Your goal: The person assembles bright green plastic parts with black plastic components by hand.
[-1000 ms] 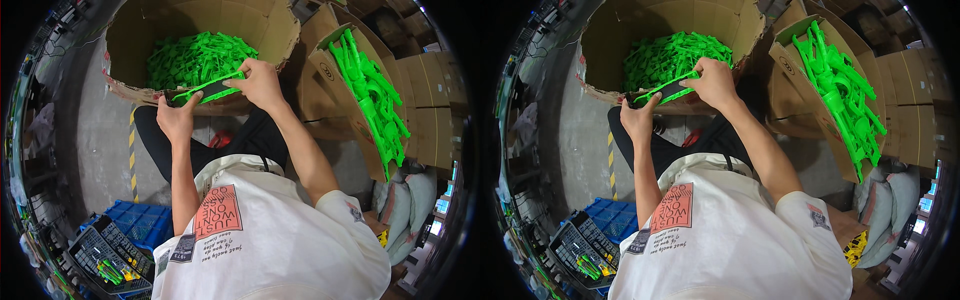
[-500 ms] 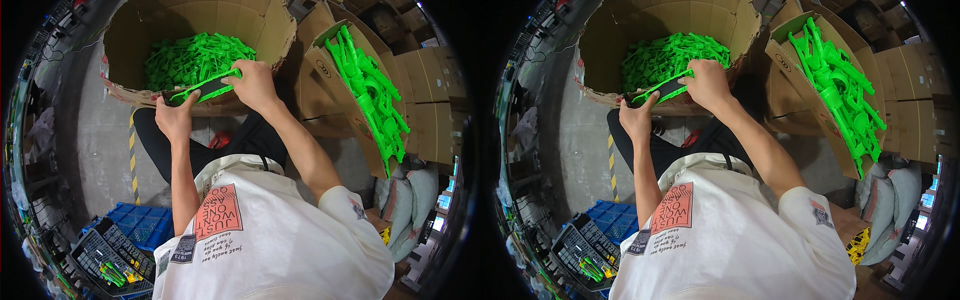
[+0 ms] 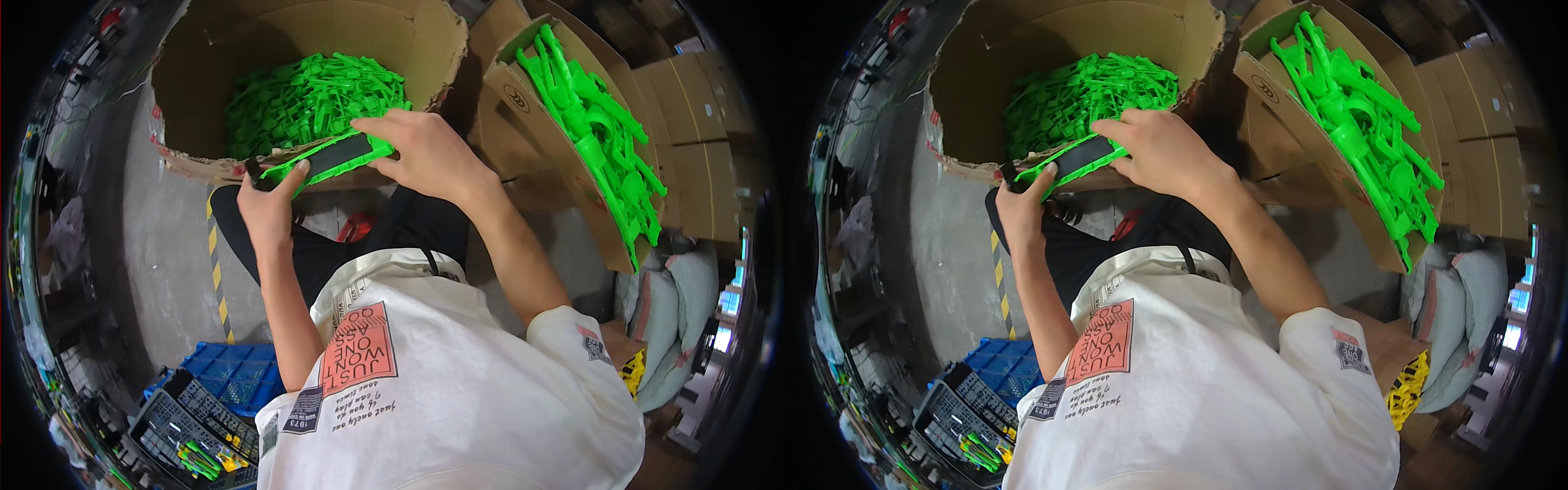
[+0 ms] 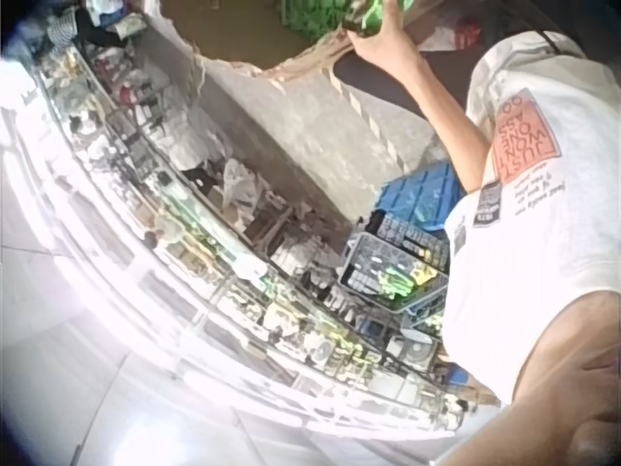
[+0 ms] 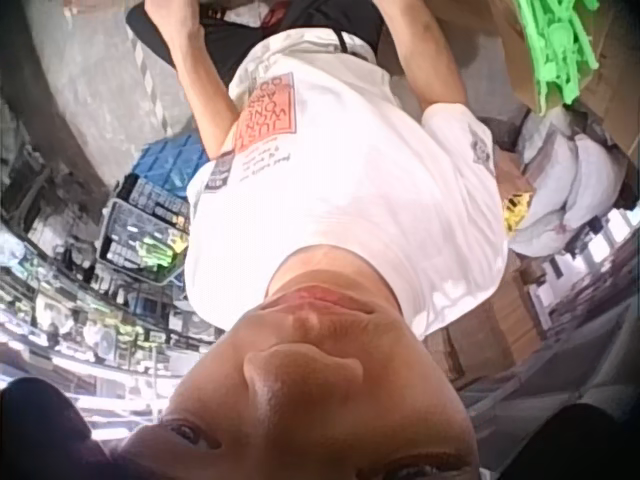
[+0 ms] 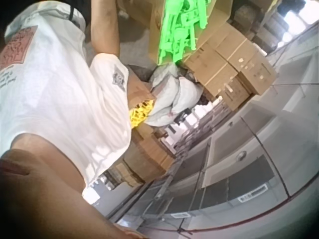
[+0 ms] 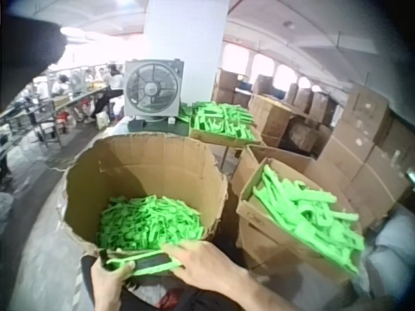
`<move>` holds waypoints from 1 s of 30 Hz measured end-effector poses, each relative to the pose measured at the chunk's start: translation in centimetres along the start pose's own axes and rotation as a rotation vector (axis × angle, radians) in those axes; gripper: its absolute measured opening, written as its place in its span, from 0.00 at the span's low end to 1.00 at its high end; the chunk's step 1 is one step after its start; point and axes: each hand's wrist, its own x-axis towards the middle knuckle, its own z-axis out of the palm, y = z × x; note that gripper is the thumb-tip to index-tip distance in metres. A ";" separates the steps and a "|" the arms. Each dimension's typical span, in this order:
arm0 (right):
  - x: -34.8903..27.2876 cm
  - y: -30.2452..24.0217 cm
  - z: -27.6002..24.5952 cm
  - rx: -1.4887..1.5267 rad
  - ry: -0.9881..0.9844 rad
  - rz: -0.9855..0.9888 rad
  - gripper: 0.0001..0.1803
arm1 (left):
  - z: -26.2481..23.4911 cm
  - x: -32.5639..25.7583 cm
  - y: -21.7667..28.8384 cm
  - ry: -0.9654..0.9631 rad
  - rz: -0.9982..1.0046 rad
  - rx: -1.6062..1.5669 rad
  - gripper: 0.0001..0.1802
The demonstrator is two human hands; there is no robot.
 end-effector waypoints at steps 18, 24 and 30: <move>7.1 5.0 -18.9 -0.702 0.048 0.317 0.25 | -1.3 0.1 0.0 -0.387 -0.200 -0.641 0.12; 20.0 16.8 -24.8 -0.647 0.243 0.480 0.33 | -2.6 -0.8 -1.6 -0.393 -0.309 -0.510 0.11; 29.7 33.4 -30.5 -0.736 0.584 0.664 0.43 | -1.8 0.1 -3.9 -0.241 -0.481 -0.417 0.13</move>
